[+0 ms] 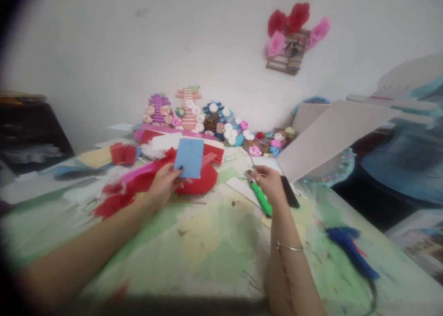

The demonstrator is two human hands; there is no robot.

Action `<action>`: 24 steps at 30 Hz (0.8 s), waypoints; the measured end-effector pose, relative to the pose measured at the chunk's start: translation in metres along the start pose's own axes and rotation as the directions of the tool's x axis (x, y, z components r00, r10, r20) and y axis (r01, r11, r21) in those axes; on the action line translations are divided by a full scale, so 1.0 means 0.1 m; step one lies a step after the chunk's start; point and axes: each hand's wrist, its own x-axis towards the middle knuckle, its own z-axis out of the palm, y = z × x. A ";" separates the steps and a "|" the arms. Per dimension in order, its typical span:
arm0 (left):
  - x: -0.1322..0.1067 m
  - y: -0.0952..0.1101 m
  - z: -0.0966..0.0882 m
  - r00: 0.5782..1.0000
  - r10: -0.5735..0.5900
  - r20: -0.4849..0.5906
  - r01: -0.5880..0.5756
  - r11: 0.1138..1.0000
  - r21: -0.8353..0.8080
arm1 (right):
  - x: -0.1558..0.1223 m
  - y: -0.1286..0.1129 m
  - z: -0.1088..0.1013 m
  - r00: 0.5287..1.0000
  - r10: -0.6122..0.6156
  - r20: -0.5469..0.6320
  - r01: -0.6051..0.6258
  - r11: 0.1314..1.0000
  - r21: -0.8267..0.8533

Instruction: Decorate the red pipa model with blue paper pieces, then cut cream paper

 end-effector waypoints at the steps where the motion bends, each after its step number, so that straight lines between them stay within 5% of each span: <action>1: -0.01 0.00 0.01 1.000 0.012 0.010 -0.012 1.000 0.001 | -0.05 -0.05 0.13 0.996 -0.046 0.074 0.040 0.996 0.075; 4: -0.03 0.01 0.02 0.999 0.043 0.032 -0.043 0.999 0.006 | -0.20 -0.14 0.50 0.952 -0.143 0.271 0.090 0.976 0.199; 9: -0.05 0.03 -0.01 0.992 0.064 0.105 -0.070 0.996 0.049 | -0.41 -0.18 0.81 0.852 -0.145 0.503 -0.032 0.945 0.326; 24: 0.19 0.02 -0.26 0.998 0.047 0.044 -0.047 0.999 0.008 | -0.31 -0.09 0.73 0.833 -0.161 0.530 -0.045 0.934 0.355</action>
